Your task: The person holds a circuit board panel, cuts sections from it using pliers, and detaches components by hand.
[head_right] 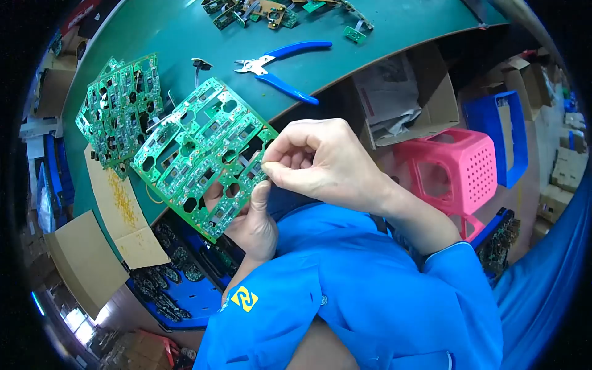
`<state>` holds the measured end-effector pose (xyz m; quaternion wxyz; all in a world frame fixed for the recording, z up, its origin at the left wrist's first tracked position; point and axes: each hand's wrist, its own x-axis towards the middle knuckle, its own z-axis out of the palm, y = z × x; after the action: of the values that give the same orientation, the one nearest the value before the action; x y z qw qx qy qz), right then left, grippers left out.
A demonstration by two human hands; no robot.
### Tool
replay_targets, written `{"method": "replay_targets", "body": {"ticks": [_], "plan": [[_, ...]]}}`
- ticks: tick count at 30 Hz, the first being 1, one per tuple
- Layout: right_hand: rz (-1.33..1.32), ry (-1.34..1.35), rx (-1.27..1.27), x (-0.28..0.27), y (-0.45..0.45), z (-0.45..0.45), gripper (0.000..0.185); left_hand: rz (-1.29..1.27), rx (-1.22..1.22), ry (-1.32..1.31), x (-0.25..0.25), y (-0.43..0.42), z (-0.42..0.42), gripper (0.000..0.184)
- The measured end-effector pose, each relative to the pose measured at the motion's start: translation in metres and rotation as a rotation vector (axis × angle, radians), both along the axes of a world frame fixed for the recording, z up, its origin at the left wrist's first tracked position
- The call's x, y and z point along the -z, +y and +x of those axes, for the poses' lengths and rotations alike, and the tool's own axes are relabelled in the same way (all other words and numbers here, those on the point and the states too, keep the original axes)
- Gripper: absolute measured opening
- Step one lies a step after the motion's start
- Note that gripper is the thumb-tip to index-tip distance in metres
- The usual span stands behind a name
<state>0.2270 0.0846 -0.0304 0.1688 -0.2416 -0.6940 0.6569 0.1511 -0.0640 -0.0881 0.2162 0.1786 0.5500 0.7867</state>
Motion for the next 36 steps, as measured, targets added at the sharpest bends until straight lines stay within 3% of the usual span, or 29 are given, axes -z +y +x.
{"method": "replay_targets", "body": {"ticks": [5, 10, 20, 25, 29, 34, 36], "plan": [[0.017, 0.006, -0.006, 0.004, 0.002, -0.002, 0.009, -0.069, 0.036, -0.011, 0.000, -0.001, 0.000, 0.068], [-0.103, 0.008, 0.036, -0.006, 0.003, 0.001, 0.004, 0.051, 0.041, -0.075, -0.002, 0.003, -0.002, 0.067], [0.076, -0.378, -0.342, -0.020, 0.019, 0.038, 0.003, 0.050, 0.025, -0.191, 0.004, 0.002, -0.005, 0.064], [0.017, -0.376, -0.115, -0.016, 0.016, 0.038, 0.010, 0.013, 0.041, -0.144, 0.012, 0.000, 0.000, 0.062], [-0.322, -0.138, 0.175, 0.008, 0.004, 0.019, 0.025, 0.059, 0.097, -0.194, 0.008, 0.002, 0.002, 0.060], [-0.647, 0.036, 0.073, 0.027, -0.002, 0.010, 0.036, 0.126, 0.154, -0.256, 0.011, -0.002, 0.004, 0.065], [-0.650, 0.025, 0.071, 0.031, -0.002, 0.011, 0.035, 0.129, 0.202, -0.298, 0.009, -0.005, 0.003, 0.066]]}}
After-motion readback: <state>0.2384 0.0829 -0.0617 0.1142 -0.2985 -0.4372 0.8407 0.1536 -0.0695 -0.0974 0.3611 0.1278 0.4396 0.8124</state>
